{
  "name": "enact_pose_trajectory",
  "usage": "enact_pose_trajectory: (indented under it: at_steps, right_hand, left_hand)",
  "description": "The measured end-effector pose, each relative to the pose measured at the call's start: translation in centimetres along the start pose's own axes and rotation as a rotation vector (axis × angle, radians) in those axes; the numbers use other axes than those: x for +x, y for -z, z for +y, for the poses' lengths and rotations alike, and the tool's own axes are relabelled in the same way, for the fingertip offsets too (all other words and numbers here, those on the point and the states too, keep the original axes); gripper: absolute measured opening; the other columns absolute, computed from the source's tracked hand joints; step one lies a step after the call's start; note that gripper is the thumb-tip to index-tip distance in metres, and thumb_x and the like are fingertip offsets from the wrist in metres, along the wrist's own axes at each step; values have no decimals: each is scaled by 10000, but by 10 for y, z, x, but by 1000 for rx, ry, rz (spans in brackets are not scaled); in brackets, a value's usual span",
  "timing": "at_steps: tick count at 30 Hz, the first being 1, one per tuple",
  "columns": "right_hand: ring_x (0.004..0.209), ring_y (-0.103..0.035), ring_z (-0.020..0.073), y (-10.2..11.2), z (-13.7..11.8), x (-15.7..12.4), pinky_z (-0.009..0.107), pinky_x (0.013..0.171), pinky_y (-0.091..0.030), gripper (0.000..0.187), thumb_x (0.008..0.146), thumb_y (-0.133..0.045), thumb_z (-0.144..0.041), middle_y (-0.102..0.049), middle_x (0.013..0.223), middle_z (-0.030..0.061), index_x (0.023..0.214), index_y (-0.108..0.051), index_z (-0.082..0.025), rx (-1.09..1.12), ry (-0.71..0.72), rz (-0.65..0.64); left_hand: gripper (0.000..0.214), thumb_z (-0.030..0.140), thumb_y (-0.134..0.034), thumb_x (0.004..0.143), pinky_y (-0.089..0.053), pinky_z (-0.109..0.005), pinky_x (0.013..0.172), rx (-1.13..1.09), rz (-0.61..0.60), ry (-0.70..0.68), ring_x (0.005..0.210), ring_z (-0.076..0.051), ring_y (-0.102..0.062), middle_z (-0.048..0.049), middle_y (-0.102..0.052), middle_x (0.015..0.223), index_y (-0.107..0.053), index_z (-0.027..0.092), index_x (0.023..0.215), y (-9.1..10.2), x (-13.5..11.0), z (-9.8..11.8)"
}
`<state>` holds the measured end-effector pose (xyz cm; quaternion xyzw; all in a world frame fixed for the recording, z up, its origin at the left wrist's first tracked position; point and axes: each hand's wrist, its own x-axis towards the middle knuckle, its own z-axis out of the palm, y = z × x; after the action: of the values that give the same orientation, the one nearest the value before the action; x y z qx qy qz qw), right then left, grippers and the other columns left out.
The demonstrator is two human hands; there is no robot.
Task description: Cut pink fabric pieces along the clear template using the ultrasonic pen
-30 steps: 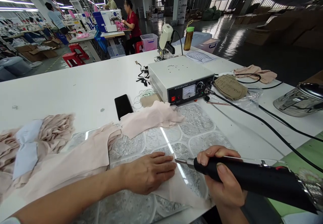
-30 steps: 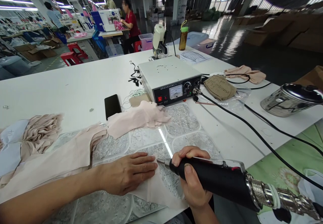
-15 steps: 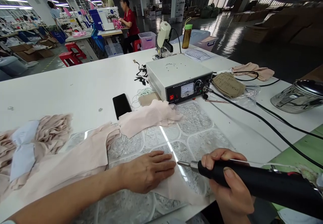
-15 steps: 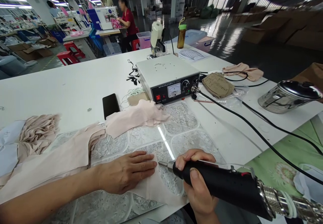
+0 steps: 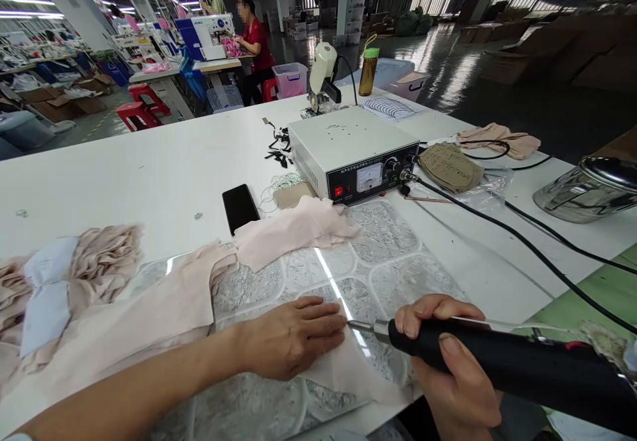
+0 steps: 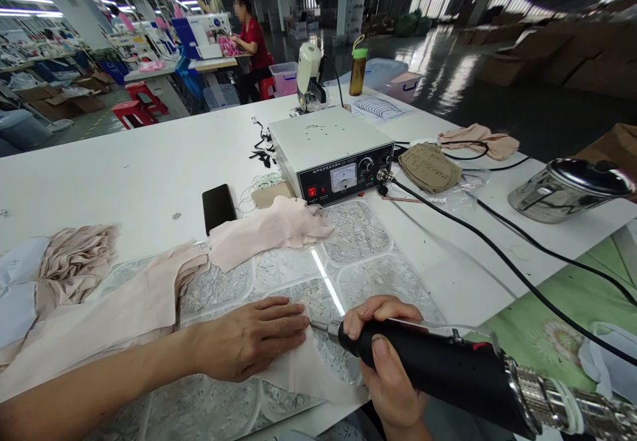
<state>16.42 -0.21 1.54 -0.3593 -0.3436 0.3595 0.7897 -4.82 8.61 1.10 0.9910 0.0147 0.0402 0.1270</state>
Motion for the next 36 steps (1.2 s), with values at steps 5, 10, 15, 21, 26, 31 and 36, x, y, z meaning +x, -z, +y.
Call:
enact_pose_trajectory:
  at_steps: [5, 10, 15, 21, 26, 31, 36]
  right_hand:
    - [571, -547, 112, 1, 1, -1, 315, 555, -517, 59, 839, -601, -264, -516, 765, -12, 849, -561, -221, -13, 4, -13]
    - [585, -548, 118, 2, 2, 0, 321, 569, -523, 46, 839, -592, -250, -535, 760, -9, 831, -556, -222, -48, 33, -67]
    - [563, -543, 112, 8, -2, 0, 307, 540, -507, 52, 822, -582, -261, -526, 763, -8, 851, -577, -217, 4, 15, 8]
    - [536, -533, 107, 17, -11, -10, 302, 516, -485, 78, 816, -562, -280, -518, 762, -4, 840, -581, -208, 45, -48, 43]
    - [548, -544, 105, 18, -15, -16, 287, 520, -485, 87, 819, -576, -292, -516, 754, -7, 826, -573, -205, 78, -85, 41]
    - [542, -533, 112, 21, -16, -20, 303, 511, -494, 85, 834, -568, -301, -507, 753, -6, 852, -571, -218, 74, -90, 31]
    - [543, -524, 114, 20, -17, -20, 309, 511, -496, 82, 820, -584, -297, -495, 756, -6, 831, -561, -219, 37, -52, 55]
  left_hand:
    - [380, 209, -371, 984, -333, -411, 1127, 15, 7, -10, 1339, -276, -438, -127, -514, 1409, -536, 76, 1300, 0, 0, 0]
    - [391, 190, -372, 975, -341, -422, 1123, 5, 19, -12, 1344, -278, -429, -134, -516, 1405, -515, 79, 1321, 1, 0, 0]
    - [388, 187, -390, 970, -328, -421, 1131, -9, 15, -17, 1346, -290, -426, -139, -551, 1363, -506, 64, 1319, 3, 2, 2]
    - [381, 216, -415, 989, -319, -427, 1141, -8, -27, 9, 1353, -292, -421, -147, -551, 1353, -488, 92, 1341, 5, 3, 4]
    - [481, 438, -385, 1020, -309, -472, 1137, 5, -25, 16, 1361, -334, -394, -160, -555, 1340, -494, 95, 1338, 4, 3, 8]
    - [466, 472, -396, 1012, -316, -468, 1128, 29, -48, 40, 1353, -333, -404, -145, -550, 1332, -515, 150, 1328, 3, 4, 12]
    - [454, 477, -397, 1010, -306, -470, 1129, 27, -34, 50, 1352, -332, -400, -140, -540, 1336, -521, 173, 1322, 1, 3, 13]
